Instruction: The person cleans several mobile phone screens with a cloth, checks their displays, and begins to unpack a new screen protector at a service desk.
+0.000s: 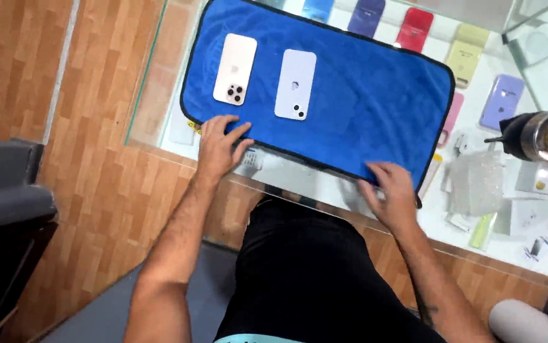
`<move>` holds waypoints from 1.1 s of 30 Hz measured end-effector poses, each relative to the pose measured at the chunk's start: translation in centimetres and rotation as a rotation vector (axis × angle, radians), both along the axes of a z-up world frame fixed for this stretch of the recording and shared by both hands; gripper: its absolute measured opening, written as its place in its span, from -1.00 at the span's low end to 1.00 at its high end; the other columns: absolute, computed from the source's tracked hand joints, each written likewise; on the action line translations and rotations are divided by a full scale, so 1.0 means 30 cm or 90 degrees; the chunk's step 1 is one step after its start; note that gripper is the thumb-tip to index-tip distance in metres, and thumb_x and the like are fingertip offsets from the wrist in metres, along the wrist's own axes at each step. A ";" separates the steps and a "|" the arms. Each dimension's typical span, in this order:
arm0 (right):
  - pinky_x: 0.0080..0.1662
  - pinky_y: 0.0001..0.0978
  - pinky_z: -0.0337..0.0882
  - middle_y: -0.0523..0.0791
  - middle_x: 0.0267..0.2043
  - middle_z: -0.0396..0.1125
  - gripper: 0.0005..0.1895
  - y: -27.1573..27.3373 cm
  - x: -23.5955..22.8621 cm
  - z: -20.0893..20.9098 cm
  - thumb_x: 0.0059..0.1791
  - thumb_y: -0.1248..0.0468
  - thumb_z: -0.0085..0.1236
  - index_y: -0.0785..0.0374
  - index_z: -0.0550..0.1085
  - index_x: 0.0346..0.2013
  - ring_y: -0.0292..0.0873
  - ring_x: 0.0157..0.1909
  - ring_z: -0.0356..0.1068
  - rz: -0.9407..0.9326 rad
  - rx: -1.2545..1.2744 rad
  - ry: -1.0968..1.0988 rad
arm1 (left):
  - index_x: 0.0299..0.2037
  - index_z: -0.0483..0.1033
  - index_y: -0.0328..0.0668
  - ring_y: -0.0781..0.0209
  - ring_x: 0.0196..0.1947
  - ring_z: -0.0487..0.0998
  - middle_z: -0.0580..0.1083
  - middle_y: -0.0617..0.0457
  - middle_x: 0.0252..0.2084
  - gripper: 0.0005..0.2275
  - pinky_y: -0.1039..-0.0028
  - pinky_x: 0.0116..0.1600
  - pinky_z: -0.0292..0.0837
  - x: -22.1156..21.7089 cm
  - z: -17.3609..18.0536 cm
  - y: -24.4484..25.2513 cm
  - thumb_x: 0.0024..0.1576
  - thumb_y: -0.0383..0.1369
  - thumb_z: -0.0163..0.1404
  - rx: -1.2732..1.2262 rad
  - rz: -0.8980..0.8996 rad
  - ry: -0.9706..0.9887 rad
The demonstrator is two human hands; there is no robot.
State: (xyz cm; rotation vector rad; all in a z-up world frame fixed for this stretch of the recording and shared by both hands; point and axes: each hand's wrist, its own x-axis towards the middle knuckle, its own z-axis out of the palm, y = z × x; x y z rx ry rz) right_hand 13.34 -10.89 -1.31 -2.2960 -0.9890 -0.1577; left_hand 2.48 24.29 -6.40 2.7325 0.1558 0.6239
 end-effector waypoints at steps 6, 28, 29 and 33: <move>-0.20 -0.41 0.35 -0.24 -0.41 0.27 -0.93 0.010 0.066 -0.094 -0.09 0.14 0.12 -0.02 0.46 -0.35 -0.19 -0.29 0.33 0.025 -0.244 -0.108 | -0.34 0.48 0.22 0.27 -0.23 0.37 0.34 0.30 -0.42 -0.88 0.41 -0.07 0.23 0.016 -0.054 0.046 0.11 -0.09 -0.04 0.026 -0.020 -0.031; -0.10 -0.24 0.39 -0.14 -0.27 0.40 -0.81 0.381 -0.062 0.319 -0.09 0.25 0.07 0.11 0.45 -0.18 -0.10 -0.14 0.39 0.184 -0.059 0.252 | -0.02 0.24 -0.24 -0.21 -0.01 0.28 0.14 -0.28 0.17 -0.42 0.11 -0.01 0.19 0.213 0.087 -0.317 -0.07 0.05 0.02 -0.107 0.060 -0.068; -0.10 -0.24 0.39 -0.11 -0.25 0.40 -0.82 0.370 -0.046 0.292 -0.10 0.26 0.10 0.14 0.45 -0.20 -0.08 -0.14 0.39 0.151 -0.034 0.223 | -0.01 0.24 -0.22 -0.19 -0.02 0.28 0.14 -0.28 0.16 -0.45 0.12 -0.01 0.20 0.220 0.093 -0.312 -0.13 -0.10 0.13 -0.107 0.046 -0.057; -0.14 -0.26 0.40 -0.03 -0.13 0.33 -0.69 0.203 0.099 0.093 -0.09 0.27 0.15 0.23 0.41 -0.07 0.01 -0.12 0.35 -0.029 0.049 0.214 | 0.05 0.27 -0.12 -0.13 0.02 0.29 0.12 -0.20 0.21 -0.55 0.21 0.01 0.23 0.264 0.035 -0.268 -0.06 -0.22 0.02 -0.084 -0.111 -0.053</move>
